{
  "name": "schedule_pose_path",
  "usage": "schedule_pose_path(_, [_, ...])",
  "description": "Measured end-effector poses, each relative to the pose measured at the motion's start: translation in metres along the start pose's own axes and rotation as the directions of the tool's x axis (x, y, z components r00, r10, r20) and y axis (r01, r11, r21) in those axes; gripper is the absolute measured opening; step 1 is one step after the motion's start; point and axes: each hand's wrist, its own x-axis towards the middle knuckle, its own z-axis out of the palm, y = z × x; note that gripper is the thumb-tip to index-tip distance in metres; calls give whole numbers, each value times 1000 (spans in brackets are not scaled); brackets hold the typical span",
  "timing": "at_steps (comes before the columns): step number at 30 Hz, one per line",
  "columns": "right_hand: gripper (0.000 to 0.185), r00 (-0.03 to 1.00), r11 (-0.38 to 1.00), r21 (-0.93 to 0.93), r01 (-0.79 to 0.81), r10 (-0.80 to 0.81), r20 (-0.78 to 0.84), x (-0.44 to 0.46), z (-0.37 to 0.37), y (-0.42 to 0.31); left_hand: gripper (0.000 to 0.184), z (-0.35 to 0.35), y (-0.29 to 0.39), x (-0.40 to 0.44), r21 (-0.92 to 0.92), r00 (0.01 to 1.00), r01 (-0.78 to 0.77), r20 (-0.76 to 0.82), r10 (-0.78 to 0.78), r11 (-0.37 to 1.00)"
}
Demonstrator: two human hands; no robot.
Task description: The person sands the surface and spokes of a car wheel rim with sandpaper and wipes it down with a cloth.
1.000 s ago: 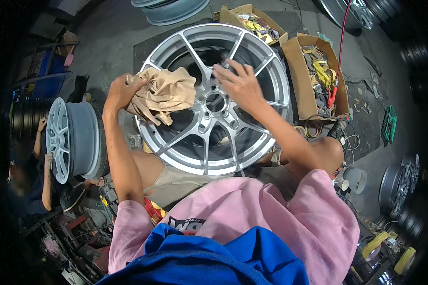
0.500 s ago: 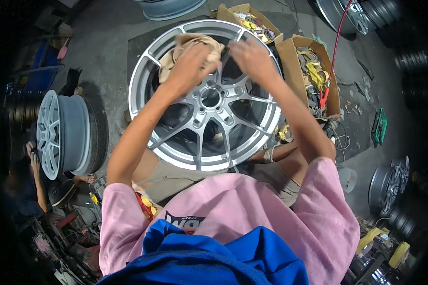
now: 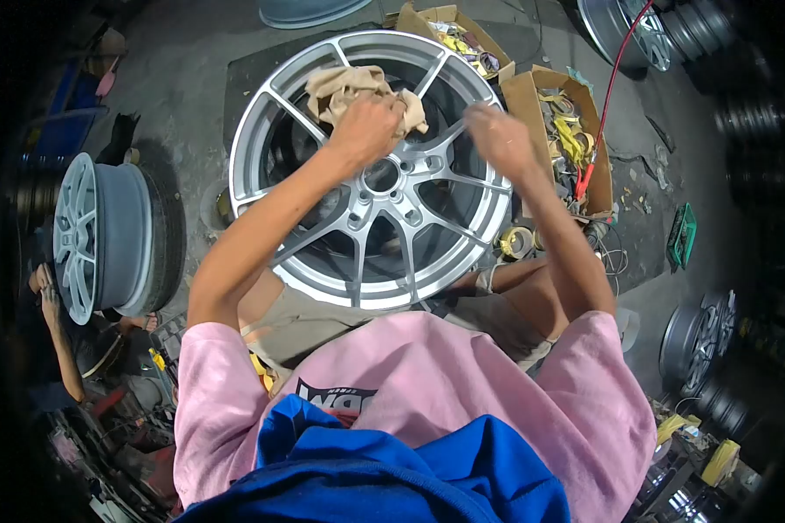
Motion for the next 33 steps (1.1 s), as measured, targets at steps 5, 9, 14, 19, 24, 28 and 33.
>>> schedule_pose_path(5, [22, 984, 995, -7, 104, -102, 150, -15, 26, -41, 35, -45, -1, -25, -247, 1000, 12, -19, -18, 969])
schedule_pose_path(9, [22, 979, 980, -170, -105, 132, 157, 14, -12, -2, 32, -74, -22, -54, -293, 977, 199, 133, -167, 935])
schedule_pose_path(14, [24, 974, 996, 85, 26, -44, 221, -3, 28, -61, 41, -105, -40, -71, -385, 948, 279, -35, -316, 880])
schedule_pose_path(19, [27, 957, 991, -45, -123, 130, 260, 9, 1, -23, 48, -152, -40, -84, -797, 800, 528, 351, -486, 293])
schedule_pose_path(24, [21, 995, 999, 48, -11, 6, 104, -11, 32, -77, 34, -159, -52, -103, -764, 848, 529, 457, -268, 370])
schedule_pose_path(28, [25, 991, 992, -83, -90, 98, 91, -16, 15, -38, 33, -142, -44, -103, -564, 886, 460, 235, -400, 686])
schedule_pose_path(33, [26, 966, 930, -291, -223, 252, 64, 8, 13, -3, 41, -117, -48, -103, -398, 927, 362, 64, -368, 843])
